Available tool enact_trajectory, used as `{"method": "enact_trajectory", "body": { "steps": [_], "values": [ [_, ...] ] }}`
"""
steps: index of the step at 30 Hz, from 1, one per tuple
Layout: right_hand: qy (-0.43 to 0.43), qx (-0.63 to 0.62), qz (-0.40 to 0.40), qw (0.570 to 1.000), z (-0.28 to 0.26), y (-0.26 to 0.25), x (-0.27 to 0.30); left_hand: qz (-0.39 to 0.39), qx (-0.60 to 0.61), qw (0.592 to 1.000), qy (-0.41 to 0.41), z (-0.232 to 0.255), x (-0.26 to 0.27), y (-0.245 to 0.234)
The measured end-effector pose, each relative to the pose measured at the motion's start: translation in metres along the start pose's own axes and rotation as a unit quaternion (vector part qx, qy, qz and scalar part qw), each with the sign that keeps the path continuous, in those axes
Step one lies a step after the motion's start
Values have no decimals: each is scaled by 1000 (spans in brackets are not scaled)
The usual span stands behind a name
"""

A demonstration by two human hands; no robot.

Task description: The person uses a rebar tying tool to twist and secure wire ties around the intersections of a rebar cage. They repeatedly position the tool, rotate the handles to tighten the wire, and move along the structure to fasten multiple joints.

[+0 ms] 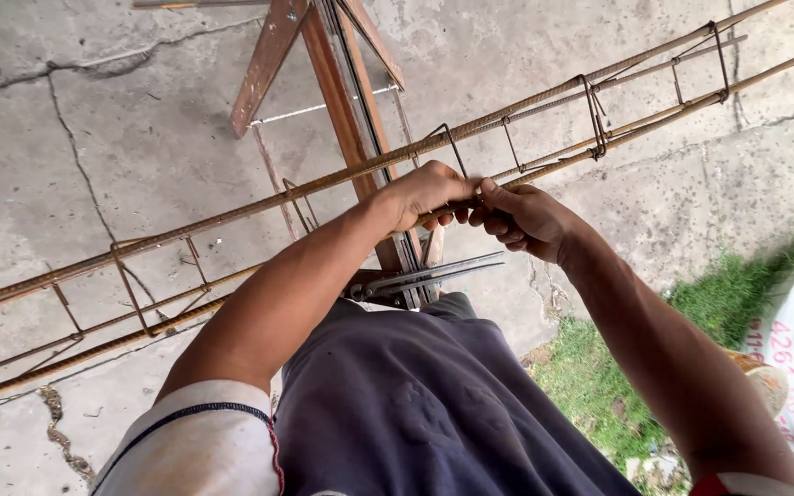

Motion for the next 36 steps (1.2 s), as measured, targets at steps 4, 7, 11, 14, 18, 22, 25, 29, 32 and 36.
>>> {"method": "enact_trajectory", "body": {
  "steps": [4,7,11,14,18,22,25,29,32,36],
  "values": [
    [-9,-64,21,998,9,6,10,-12,13,1000,-5,2,6,2],
    [-55,-58,70,994,15,-3,13,-13,17,1000,1,0,-11,0],
    [-93,-83,142,982,27,-10,18,-8,1,1000,1,0,-26,3],
    [-76,-72,150,983,19,-8,15,1,3,1000,5,3,-23,3],
    [-38,-42,148,987,9,-14,12,18,-16,1000,4,5,-18,3],
    [-18,15,138,990,-5,-16,5,43,-22,999,12,-7,-41,-4],
    [-10,64,118,991,-17,-15,0,57,-28,998,14,-7,-37,-2],
    [18,175,76,982,-42,-8,-2,55,-35,998,22,-2,-30,-4],
    [5,255,45,966,-54,-7,-15,51,-30,998,27,-7,-42,-10],
    [-12,271,32,962,-45,-9,-13,60,-36,997,35,1,-16,-4]
  ]
}}
Point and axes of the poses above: each hand's wrist, its own x-axis away from the middle knuckle, its own y-axis out of the palm, z = x × y, the point moved 10 cm from there along -x, towards the middle knuckle, and after that the axes turned 13 degrees about -y, right-handed, at the moved point
